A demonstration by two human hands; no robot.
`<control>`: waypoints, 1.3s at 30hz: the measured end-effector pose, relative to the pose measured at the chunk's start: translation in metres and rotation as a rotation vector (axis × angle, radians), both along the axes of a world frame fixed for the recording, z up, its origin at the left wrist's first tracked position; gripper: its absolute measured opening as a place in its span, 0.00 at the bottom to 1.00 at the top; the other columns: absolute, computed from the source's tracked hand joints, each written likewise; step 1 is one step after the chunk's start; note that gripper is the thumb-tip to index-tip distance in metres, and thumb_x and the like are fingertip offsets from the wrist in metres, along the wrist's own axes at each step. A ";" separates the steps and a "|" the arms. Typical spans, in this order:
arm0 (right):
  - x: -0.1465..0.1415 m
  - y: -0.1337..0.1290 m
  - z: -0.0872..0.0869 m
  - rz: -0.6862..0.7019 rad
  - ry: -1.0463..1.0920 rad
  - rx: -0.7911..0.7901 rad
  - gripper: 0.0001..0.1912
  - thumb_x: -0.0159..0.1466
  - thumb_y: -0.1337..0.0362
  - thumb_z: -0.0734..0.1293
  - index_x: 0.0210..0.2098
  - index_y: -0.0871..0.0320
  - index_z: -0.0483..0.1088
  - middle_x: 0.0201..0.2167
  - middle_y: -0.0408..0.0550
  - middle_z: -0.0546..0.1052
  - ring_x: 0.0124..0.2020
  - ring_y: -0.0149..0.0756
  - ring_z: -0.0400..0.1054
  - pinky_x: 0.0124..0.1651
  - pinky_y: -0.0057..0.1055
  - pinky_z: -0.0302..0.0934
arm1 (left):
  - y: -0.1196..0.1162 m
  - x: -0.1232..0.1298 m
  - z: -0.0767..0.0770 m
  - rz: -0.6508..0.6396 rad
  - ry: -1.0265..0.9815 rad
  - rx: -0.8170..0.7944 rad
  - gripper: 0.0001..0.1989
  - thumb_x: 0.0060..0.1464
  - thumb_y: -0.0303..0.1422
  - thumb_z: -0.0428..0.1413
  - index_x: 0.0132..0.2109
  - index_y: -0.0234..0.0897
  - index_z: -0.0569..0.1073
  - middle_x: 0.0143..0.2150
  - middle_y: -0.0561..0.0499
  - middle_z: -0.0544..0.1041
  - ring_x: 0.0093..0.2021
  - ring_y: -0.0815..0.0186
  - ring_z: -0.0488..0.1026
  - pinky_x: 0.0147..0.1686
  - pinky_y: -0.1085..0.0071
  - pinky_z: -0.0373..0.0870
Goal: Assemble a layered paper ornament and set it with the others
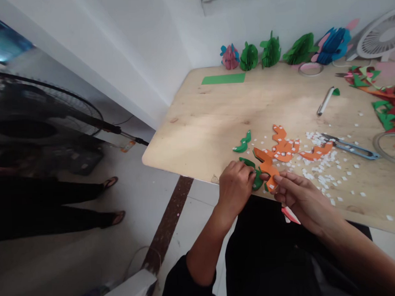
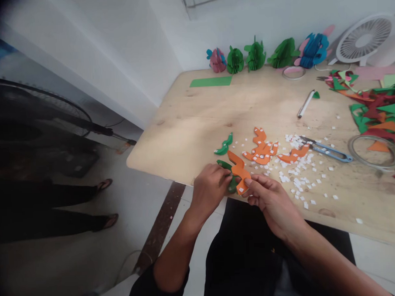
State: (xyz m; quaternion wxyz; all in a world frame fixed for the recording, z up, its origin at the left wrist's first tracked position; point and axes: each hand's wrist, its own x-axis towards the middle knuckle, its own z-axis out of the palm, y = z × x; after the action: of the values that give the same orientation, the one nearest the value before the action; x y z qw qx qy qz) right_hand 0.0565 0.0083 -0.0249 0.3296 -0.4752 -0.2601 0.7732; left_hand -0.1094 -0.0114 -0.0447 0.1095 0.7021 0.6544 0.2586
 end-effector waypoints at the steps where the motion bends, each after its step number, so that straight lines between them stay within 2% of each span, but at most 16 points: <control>1: 0.000 0.000 -0.001 -0.001 0.007 -0.004 0.13 0.48 0.58 0.78 0.26 0.57 0.74 0.23 0.41 0.74 0.21 0.26 0.63 0.25 0.23 0.58 | 0.000 0.000 0.000 -0.002 -0.001 -0.008 0.05 0.57 0.29 0.56 0.36 0.36 0.76 0.35 0.47 0.77 0.38 0.60 0.70 0.38 0.65 0.66; 17: -0.001 -0.003 -0.005 -0.014 0.036 -0.025 0.11 0.49 0.60 0.78 0.26 0.58 0.75 0.26 0.42 0.73 0.23 0.25 0.62 0.24 0.21 0.59 | 0.018 -0.004 0.014 0.040 -0.106 -0.267 0.06 0.55 0.28 0.56 0.31 0.37 0.77 0.32 0.50 0.78 0.35 0.64 0.73 0.36 0.69 0.66; 26: -0.002 -0.003 -0.005 -0.005 0.039 -0.017 0.10 0.50 0.60 0.78 0.27 0.57 0.76 0.27 0.43 0.74 0.24 0.26 0.62 0.24 0.21 0.60 | 0.013 -0.003 0.009 0.038 -0.088 -0.251 0.09 0.59 0.29 0.50 0.35 0.37 0.75 0.35 0.50 0.77 0.38 0.65 0.73 0.39 0.70 0.66; 33: -0.004 -0.005 0.007 0.005 0.078 -0.008 0.10 0.51 0.60 0.77 0.27 0.57 0.76 0.25 0.42 0.73 0.23 0.25 0.62 0.25 0.21 0.59 | 0.011 -0.003 0.003 0.036 -0.065 -0.229 0.10 0.59 0.29 0.50 0.34 0.38 0.75 0.35 0.50 0.76 0.39 0.64 0.71 0.40 0.70 0.65; 39: -0.006 -0.006 -0.003 0.032 0.090 -0.039 0.10 0.52 0.59 0.77 0.28 0.56 0.75 0.26 0.42 0.74 0.26 0.28 0.66 0.26 0.22 0.60 | 0.011 -0.007 0.004 -0.012 -0.108 -0.219 0.10 0.60 0.30 0.49 0.35 0.37 0.75 0.35 0.50 0.76 0.39 0.64 0.71 0.39 0.70 0.66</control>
State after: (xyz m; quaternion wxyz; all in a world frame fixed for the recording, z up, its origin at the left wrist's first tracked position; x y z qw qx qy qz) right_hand 0.0510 0.0025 -0.0279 0.3192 -0.4421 -0.2376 0.8038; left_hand -0.1160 -0.0009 -0.0410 0.2224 0.6749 0.6675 0.2224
